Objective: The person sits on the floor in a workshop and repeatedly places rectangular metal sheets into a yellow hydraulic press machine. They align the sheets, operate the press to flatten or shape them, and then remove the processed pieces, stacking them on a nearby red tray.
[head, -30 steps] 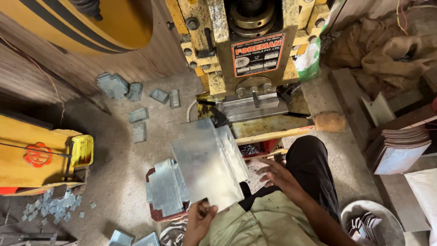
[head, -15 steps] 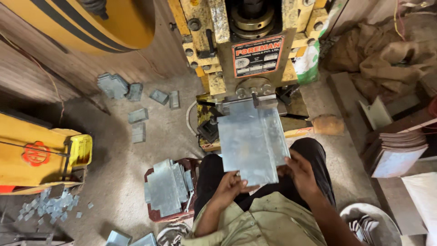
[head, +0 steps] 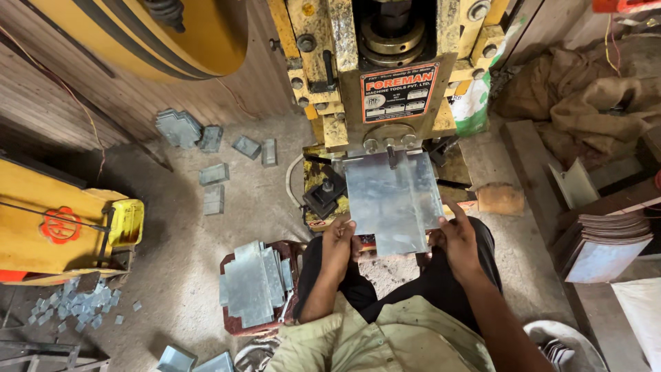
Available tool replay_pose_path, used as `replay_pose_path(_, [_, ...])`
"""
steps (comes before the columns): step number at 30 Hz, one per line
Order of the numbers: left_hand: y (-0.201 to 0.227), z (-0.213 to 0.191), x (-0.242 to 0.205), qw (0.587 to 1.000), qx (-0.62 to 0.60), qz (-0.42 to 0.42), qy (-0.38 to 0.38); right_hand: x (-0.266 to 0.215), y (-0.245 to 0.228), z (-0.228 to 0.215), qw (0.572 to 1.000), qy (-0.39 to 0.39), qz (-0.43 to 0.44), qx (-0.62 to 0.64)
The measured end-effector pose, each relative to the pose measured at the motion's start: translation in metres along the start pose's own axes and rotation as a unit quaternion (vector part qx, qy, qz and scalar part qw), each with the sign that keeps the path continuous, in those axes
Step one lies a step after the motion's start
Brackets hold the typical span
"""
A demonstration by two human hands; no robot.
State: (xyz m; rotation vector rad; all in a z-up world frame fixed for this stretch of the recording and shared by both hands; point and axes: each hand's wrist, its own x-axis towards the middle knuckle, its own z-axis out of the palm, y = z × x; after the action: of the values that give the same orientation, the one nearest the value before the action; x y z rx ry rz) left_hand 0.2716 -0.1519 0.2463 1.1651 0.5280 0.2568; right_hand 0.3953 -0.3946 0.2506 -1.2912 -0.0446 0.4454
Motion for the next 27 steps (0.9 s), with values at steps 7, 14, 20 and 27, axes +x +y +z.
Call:
replay_pose_path(7, [-0.007,0.004,0.001,0.997,-0.073,-0.028,-0.003,0.009,-0.001,-0.008,1.0,0.02,0.014,0.006])
replay_pose_path(14, [-0.001,0.002,0.003,0.994,-0.065,-0.082,-0.025,0.015,-0.006,-0.009,0.998,0.009,0.018,0.066])
replay_pose_path(20, [-0.016,-0.008,0.008,0.995,-0.057,-0.047,-0.069,0.051,-0.034,-0.005,0.989,0.031,0.117,0.087])
replay_pose_path(27, [-0.029,0.01,0.014,0.983,-0.117,-0.03,-0.138,0.087,0.01,-0.016,0.995,-0.001,-0.01,0.097])
